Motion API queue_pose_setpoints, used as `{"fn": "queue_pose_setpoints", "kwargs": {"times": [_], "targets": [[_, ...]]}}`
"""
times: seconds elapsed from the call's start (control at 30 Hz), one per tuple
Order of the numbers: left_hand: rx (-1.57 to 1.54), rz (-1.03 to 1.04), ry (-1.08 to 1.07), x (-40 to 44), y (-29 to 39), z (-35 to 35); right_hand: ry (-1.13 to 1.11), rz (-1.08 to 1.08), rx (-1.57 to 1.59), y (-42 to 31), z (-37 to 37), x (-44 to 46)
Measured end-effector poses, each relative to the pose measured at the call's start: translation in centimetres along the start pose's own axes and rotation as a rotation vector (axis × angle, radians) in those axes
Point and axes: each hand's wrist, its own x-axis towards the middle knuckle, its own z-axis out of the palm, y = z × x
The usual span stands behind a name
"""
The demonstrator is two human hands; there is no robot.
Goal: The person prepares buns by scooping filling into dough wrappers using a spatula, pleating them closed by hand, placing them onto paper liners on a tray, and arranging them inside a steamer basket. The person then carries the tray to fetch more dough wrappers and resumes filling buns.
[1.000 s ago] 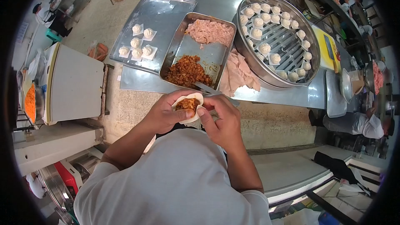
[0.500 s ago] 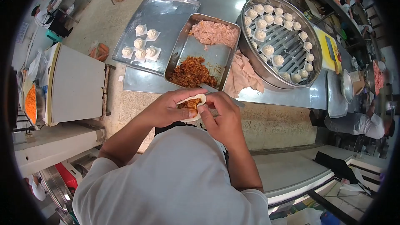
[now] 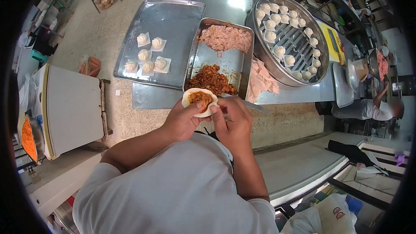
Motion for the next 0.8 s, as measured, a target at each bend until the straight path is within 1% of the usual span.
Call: {"fn": "queue_pose_setpoints", "kwargs": {"times": [0.07,0.1,0.17,0.2,0.27,0.4,0.47,0.5,0.57,0.6,0.67,0.73,0.8], "targets": [[0.119,-0.046,-0.021,-0.4,1.1,-0.3,-0.008,0.093,0.126,-0.7,0.5,0.1],[0.116,-0.056,-0.023,-0.5,1.3,-0.6,-0.005,0.103,0.12,-0.7,0.7,-0.2],[0.227,-0.068,-0.019,-0.4,1.5,-1.0,-0.099,0.127,0.052,-0.5,0.5,-0.6],[0.221,-0.068,-0.019,-0.4,1.7,-0.8,-0.103,0.128,0.049,-0.6,0.4,-0.6],[0.322,-0.06,0.017,-0.7,2.2,-0.1,-0.097,0.087,0.011,-0.8,0.2,-0.4],[0.309,-0.062,-0.007,-0.6,2.0,0.1,-0.054,0.09,0.088,-1.1,-0.2,0.2],[0.376,-0.107,-0.053,-0.3,1.5,0.2,-0.115,0.102,0.11,0.0,-0.7,-0.1],[0.376,-0.089,-0.044,-0.3,1.2,0.7,-0.127,0.088,0.118,0.5,-1.2,-0.2],[0.486,-0.105,0.0,-0.4,0.8,1.9,-0.19,0.02,0.041,1.5,-2.4,-0.4],[0.492,-0.094,0.012,-0.4,0.3,2.5,-0.198,0.022,0.058,1.6,-3.1,-0.4],[0.478,-0.104,0.057,-0.4,-0.8,3.6,-0.16,0.015,0.109,1.4,-4.1,-0.2],[0.494,-0.113,0.057,0.0,-1.6,4.5,-0.125,0.019,0.155,2.0,-5.3,-0.2],[0.504,-0.128,0.061,0.1,-2.4,5.2,-0.246,0.034,0.185,3.2,-6.4,-0.5]]}}
